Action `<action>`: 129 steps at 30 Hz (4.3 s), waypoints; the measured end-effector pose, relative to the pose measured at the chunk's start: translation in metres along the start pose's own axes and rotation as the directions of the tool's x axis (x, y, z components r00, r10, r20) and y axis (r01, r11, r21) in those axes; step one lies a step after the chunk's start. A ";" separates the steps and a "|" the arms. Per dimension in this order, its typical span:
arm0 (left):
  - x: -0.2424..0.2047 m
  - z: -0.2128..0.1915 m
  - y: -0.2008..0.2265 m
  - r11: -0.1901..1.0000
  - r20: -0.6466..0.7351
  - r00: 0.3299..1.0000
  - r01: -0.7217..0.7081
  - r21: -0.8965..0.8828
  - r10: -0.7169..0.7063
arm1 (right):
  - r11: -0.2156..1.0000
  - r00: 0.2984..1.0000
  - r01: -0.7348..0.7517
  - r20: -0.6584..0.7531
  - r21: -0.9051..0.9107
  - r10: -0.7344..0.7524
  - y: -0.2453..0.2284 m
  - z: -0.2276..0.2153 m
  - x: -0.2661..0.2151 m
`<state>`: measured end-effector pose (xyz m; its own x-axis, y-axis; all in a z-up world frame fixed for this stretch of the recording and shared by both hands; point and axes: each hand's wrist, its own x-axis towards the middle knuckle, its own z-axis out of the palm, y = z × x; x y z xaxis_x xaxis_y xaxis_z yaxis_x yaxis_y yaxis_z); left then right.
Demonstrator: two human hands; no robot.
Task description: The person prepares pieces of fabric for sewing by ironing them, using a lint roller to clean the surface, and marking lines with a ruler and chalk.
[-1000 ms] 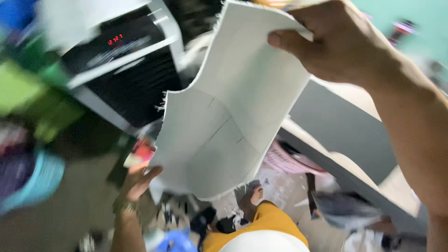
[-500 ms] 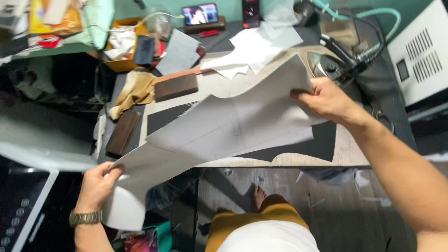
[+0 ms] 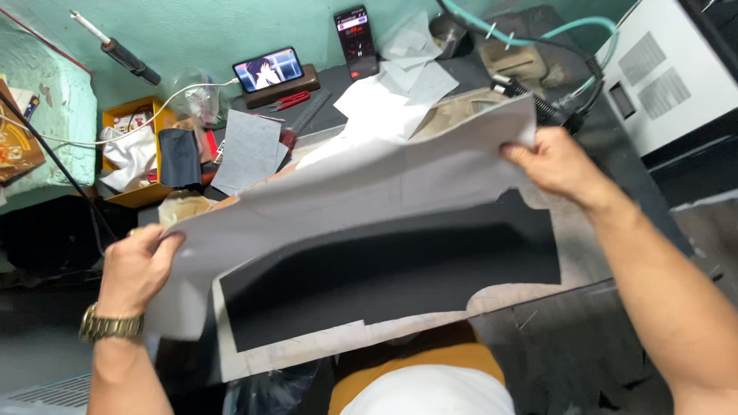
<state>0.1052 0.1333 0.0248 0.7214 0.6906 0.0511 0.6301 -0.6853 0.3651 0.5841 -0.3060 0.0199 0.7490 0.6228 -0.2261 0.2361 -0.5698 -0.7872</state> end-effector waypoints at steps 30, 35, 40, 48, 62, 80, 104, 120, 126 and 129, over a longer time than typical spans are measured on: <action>0.077 0.110 -0.067 0.968 0.692 0.679 0.122 0.221 -0.244 | 0.917 0.881 -0.350 0.266 -0.192 0.392 0.171 0.082 0.089; 0.081 0.106 -0.046 0.958 0.546 0.804 0.094 0.271 -0.234 | 0.907 0.941 -0.338 0.058 0.251 0.334 0.168 0.109 0.092; 0.079 0.111 -0.056 0.887 0.053 0.993 0.069 0.457 -0.104 | 0.961 0.942 -0.186 -0.239 0.206 0.234 0.185 0.102 0.098; -0.088 0.158 -0.009 0.902 -0.043 0.901 0.431 -0.035 -0.432 | 0.847 0.864 -0.399 -0.454 -0.351 0.218 0.192 0.062 -0.082; -0.161 0.198 0.010 0.957 -0.226 0.962 0.203 0.208 -0.155 | 0.665 0.648 -0.723 -0.150 0.186 0.747 0.156 0.040 -0.151; -0.180 0.117 0.020 0.578 0.257 0.562 0.816 -0.015 -0.786 | 0.553 0.565 -0.817 0.035 0.165 0.824 0.154 0.002 -0.189; -0.158 0.234 0.166 0.996 -0.119 0.990 -0.081 -0.034 0.077 | 0.853 0.941 0.199 -0.148 -0.483 -0.303 0.159 0.145 -0.174; -0.182 0.268 0.070 0.979 -0.208 0.962 0.192 0.063 -0.175 | 0.747 0.852 0.454 -0.007 -0.486 -0.523 0.167 0.195 -0.156; -0.188 0.254 0.037 0.958 -0.126 0.956 0.275 0.075 -0.264 | 0.672 0.807 0.383 -0.124 -0.633 -0.577 0.234 0.205 -0.150; -0.194 0.249 0.016 0.948 -0.159 0.940 0.313 0.060 -0.301 | 0.644 0.950 0.150 -0.072 -0.750 -0.304 0.264 0.202 -0.141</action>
<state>0.0467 -0.0693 -0.2104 0.4432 0.8923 0.0861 0.8404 -0.4470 0.3066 0.4156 -0.4358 -0.2719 0.6841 0.7264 0.0662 0.7285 -0.6760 -0.1106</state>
